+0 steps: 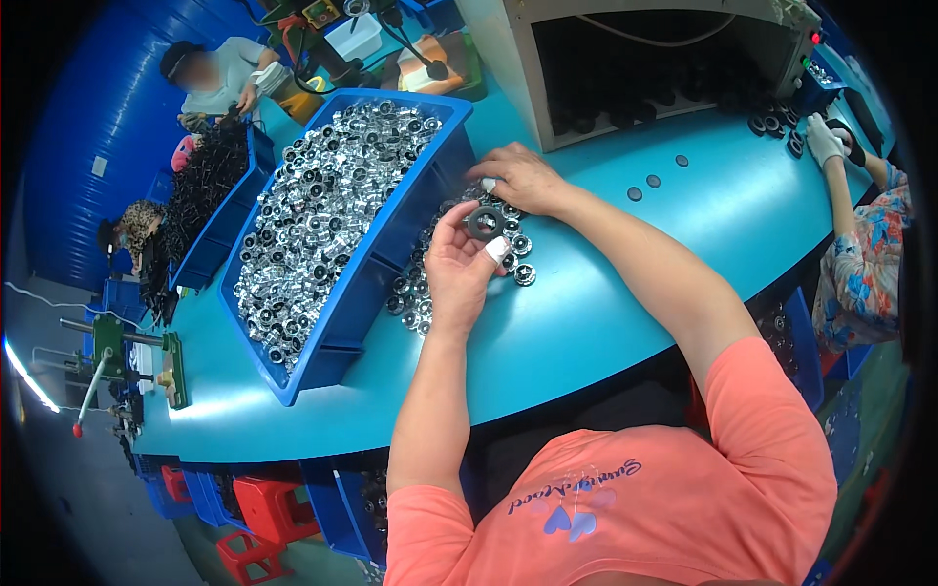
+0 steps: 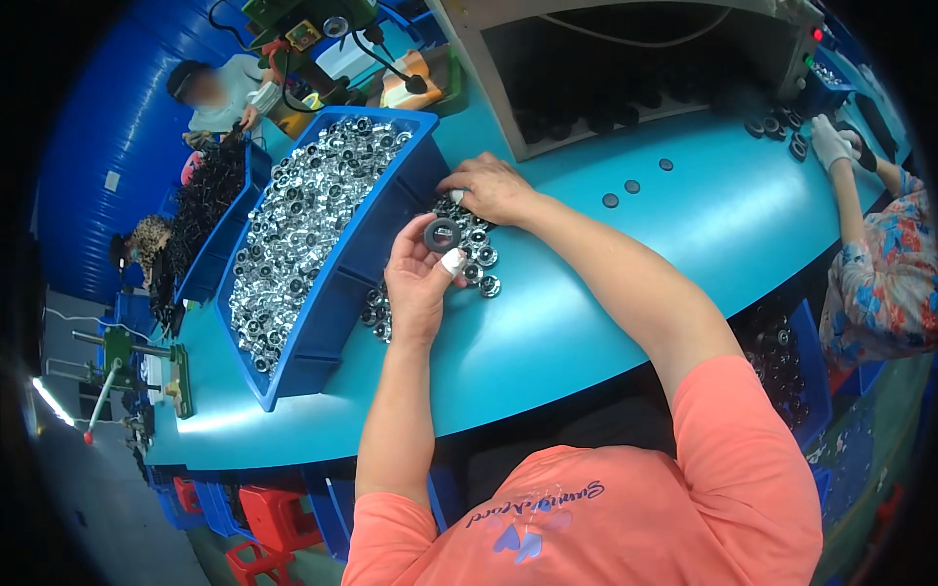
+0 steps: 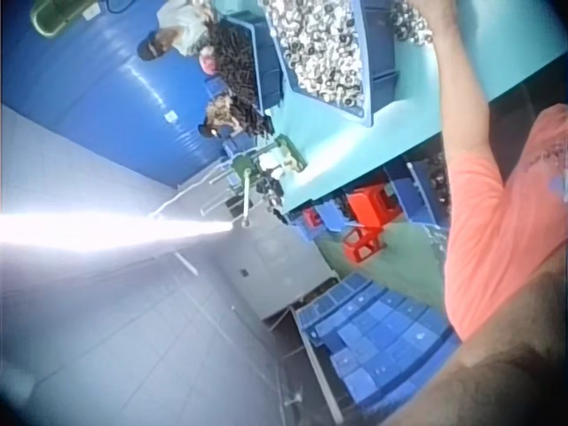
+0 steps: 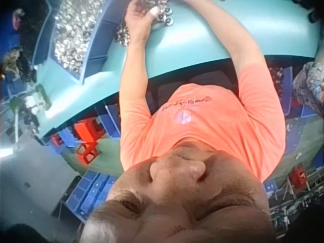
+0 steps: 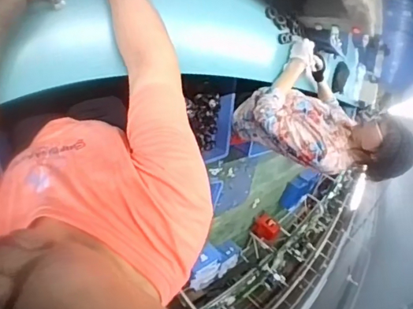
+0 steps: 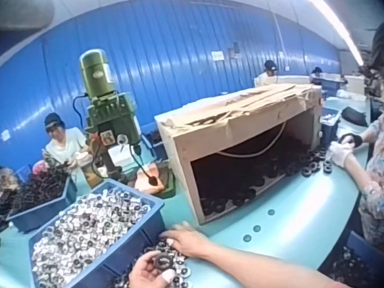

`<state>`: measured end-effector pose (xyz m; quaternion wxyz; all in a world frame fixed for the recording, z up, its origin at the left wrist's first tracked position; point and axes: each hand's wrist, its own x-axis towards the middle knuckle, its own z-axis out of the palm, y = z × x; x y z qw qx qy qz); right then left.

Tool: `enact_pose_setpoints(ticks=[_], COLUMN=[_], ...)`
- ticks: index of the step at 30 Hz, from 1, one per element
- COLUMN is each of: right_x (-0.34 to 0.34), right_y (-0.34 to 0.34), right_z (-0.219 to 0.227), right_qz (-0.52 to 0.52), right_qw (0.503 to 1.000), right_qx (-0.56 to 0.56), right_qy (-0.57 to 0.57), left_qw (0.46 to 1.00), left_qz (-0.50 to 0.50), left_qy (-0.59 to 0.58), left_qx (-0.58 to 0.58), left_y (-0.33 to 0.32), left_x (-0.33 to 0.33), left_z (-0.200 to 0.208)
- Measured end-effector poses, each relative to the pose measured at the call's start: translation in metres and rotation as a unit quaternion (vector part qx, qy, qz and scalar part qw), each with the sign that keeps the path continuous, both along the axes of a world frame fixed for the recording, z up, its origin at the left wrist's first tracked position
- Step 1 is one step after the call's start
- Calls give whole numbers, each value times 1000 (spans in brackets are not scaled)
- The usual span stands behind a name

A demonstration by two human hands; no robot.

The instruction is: Manually assemble small silver metal components into black plastic rings on a factory workbench.

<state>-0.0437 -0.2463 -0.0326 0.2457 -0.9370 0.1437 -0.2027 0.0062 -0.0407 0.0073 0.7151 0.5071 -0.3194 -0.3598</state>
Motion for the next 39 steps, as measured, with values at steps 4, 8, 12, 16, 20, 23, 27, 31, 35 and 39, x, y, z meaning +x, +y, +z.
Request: enact_pose_setpoints(ticks=[4, 8, 12, 16, 20, 23, 27, 31, 35, 39], right_x=[-6, -10, -11, -13, -29, -53, -76, -85, -86, -85], right_y=[5, 2, 4, 7, 6, 24, 41, 48, 49, 52], right_z=[9, 8, 13, 27, 64, 79, 72, 69, 62, 62], right_qz=[3, 19, 41, 23, 44, 77, 103, 102, 116, 108], right_qw=[999, 998, 985, 939, 878, 827, 739, 722, 726, 771], right_qx=[38, 47, 135, 308, 465, 538, 642, 658, 654, 607], right_qy=[-4, -29, -104, -151, -103, -146, -178, -187, -178, -161], left_qw=[1000, 1000, 1000, 999, 999, 998, 998, 999, 998, 998], left_qz=[0, 0, 0, 6, 5, -14, -19, -11, -10, -9], left_qy=[1, 6, 10, -3, -19, -2, 0, 11, 7, 6], left_qx=[-2, -4, -7, -35, -51, -56, -53, -50, -62, -55], left_y=[1, 0, 2, 2, 2, 3, 4, 4, 3, 3], left_x=[1, 0, 1, 3, -1, -2, -3, -3, 0, -1], left_z=[-2, -1, -1, -8, -4, 0, 4, 3, -1, 1])
